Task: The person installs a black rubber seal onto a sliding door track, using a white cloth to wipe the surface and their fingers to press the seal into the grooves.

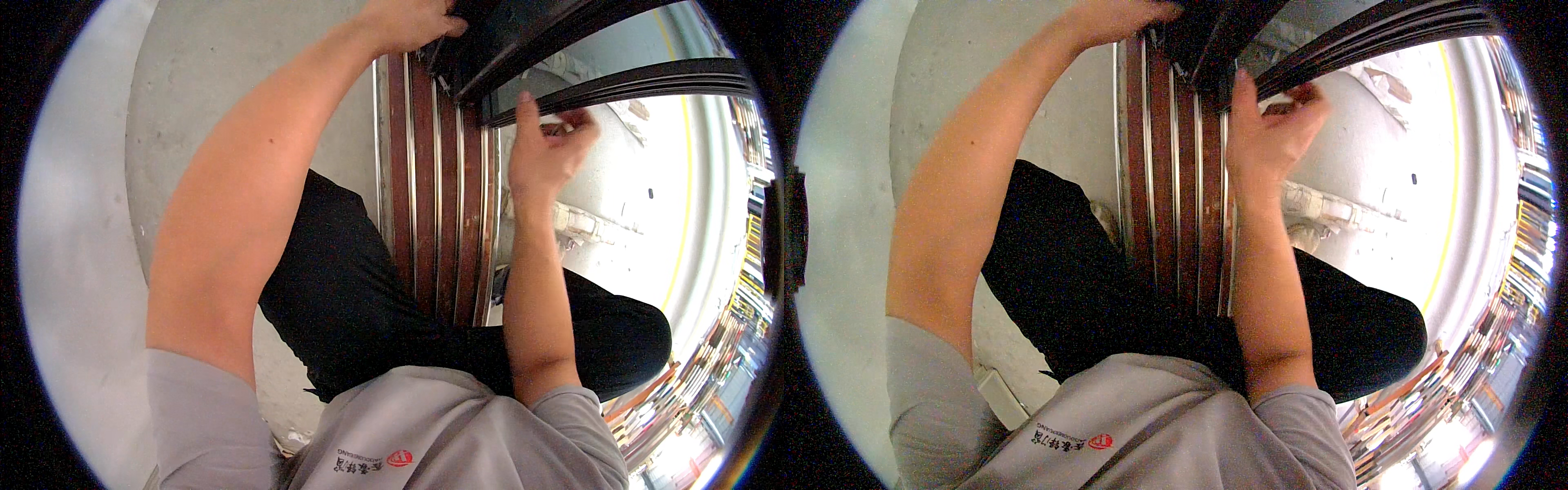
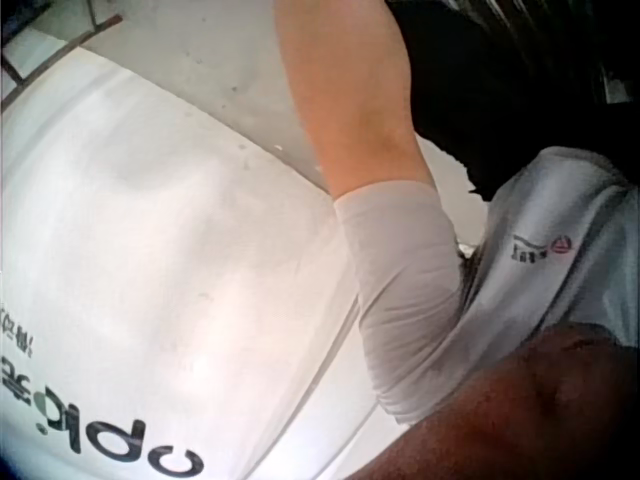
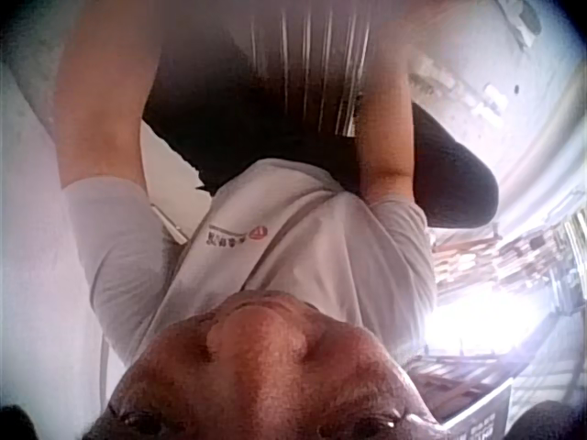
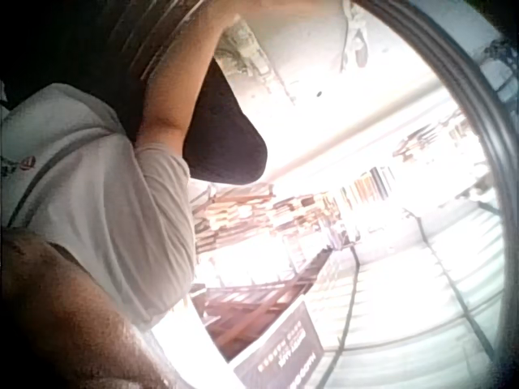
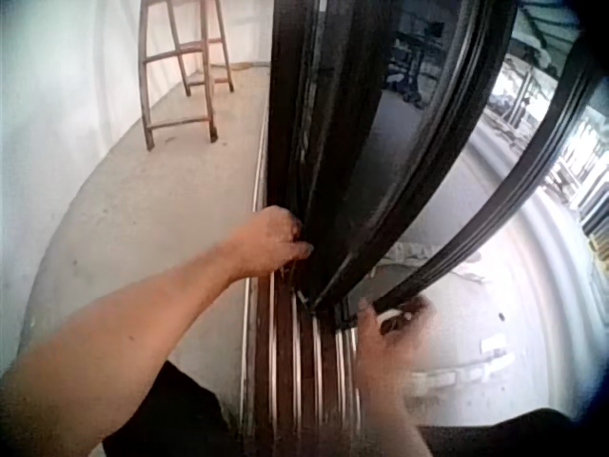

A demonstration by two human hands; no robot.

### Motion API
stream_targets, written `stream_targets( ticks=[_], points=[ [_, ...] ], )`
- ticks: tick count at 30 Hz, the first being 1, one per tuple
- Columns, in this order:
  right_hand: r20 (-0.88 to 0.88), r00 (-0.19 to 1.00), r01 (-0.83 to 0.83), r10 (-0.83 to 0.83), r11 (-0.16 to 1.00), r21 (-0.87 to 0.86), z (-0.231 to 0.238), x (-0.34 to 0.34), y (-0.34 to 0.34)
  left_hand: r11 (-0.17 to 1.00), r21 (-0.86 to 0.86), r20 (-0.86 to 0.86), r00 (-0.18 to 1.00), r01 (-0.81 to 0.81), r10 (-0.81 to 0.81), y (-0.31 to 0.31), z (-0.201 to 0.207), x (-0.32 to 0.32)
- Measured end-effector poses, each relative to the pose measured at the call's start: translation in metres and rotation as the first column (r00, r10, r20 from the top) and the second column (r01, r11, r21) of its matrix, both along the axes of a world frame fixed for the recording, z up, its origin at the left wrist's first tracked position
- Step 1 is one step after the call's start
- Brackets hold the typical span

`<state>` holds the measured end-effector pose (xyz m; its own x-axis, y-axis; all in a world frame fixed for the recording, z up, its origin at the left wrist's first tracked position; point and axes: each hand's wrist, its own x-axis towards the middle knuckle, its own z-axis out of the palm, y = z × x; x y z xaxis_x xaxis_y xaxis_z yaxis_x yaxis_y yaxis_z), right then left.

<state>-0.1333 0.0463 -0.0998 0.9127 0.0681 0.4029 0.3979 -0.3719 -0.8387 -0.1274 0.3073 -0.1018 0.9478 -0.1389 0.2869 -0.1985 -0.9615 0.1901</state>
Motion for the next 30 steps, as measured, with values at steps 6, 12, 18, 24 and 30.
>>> stream_targets(
  ticks=[6, 12, 18, 24, 30],
  points=[
    [-0.293, 0.945, -0.246, 0.143, 0.902, -0.355, -0.089, -0.025, 0.001, 0.991, -0.124, -0.013, 0.999, -0.051, 0.049, -0.017, 0.006, -0.001],
    [0.211, 0.920, -0.174, 0.331, 0.826, -0.536, -0.058, -0.001, 0.035, 0.941, -0.284, -0.168, 0.975, -0.186, 0.142, -0.018, 0.019, -0.009],
    [-0.156, 0.906, -0.272, 0.394, 0.259, -0.927, 0.028, 0.004, 0.046, 0.906, -0.378, -0.156, 0.978, -0.191, 0.141, -0.017, 0.029, -0.023],
    [-0.071, 0.902, -0.191, 0.425, 0.248, -0.950, 0.011, 0.011, 0.038, 0.910, -0.392, -0.116, 0.988, -0.138, 0.101, -0.019, 0.022, -0.012],
    [-0.106, 0.909, -0.223, 0.403, 0.255, -0.941, 0.016, 0.009, 0.036, 0.948, -0.301, -0.067, 0.994, -0.101, 0.084, -0.018, 0.022, -0.010]
  ],
)
